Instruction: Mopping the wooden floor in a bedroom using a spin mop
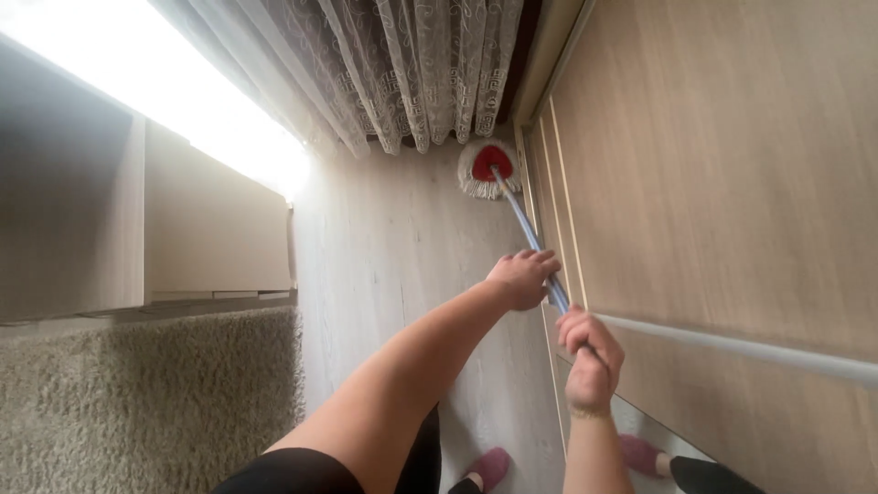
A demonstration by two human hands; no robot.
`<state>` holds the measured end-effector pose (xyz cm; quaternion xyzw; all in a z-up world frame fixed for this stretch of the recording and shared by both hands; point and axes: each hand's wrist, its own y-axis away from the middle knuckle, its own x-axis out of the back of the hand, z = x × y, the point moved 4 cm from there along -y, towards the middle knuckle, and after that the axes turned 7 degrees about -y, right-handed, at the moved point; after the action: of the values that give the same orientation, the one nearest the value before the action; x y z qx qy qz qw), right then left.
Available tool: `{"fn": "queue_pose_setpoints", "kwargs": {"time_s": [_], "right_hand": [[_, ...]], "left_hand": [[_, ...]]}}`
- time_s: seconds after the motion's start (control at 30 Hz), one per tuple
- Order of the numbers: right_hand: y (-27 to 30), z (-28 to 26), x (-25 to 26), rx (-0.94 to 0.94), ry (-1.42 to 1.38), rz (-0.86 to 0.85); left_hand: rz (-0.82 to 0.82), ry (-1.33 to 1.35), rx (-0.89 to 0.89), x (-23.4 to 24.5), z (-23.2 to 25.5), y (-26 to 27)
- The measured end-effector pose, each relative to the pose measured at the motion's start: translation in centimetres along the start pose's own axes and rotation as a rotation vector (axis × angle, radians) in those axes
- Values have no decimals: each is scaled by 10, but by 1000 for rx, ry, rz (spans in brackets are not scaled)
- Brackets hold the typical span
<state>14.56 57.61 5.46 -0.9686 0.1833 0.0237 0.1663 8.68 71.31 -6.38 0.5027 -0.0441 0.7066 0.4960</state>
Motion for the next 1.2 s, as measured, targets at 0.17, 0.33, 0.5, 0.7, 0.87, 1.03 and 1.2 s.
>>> {"fn": "queue_pose_setpoints", "kwargs": {"time_s": [0.17,0.33,0.5,0.7,0.87,1.03,1.2], "right_hand": [[-59,69,2,34,-5,45],[-87,70,-5,55,-29,52],[-28,52,-17,-4,10,31],[65,-45,-40,-12,90,-4],[153,-125,10,-197,154,66],[274,-166,93,-409,295,49],[337,-155,129,-375,248,-394]], "left_hand": [[179,-98,26,30,-35,-31],[223,12,39,46,-44,-36],[79,-117,68,9,-44,-18],[-105,-155,36,-31,-7,63],[-93,-115,-31,-86,74,135],[-149,-178,-88,-157,157,226],[-357,-43,-185,-218,195,293]]}}
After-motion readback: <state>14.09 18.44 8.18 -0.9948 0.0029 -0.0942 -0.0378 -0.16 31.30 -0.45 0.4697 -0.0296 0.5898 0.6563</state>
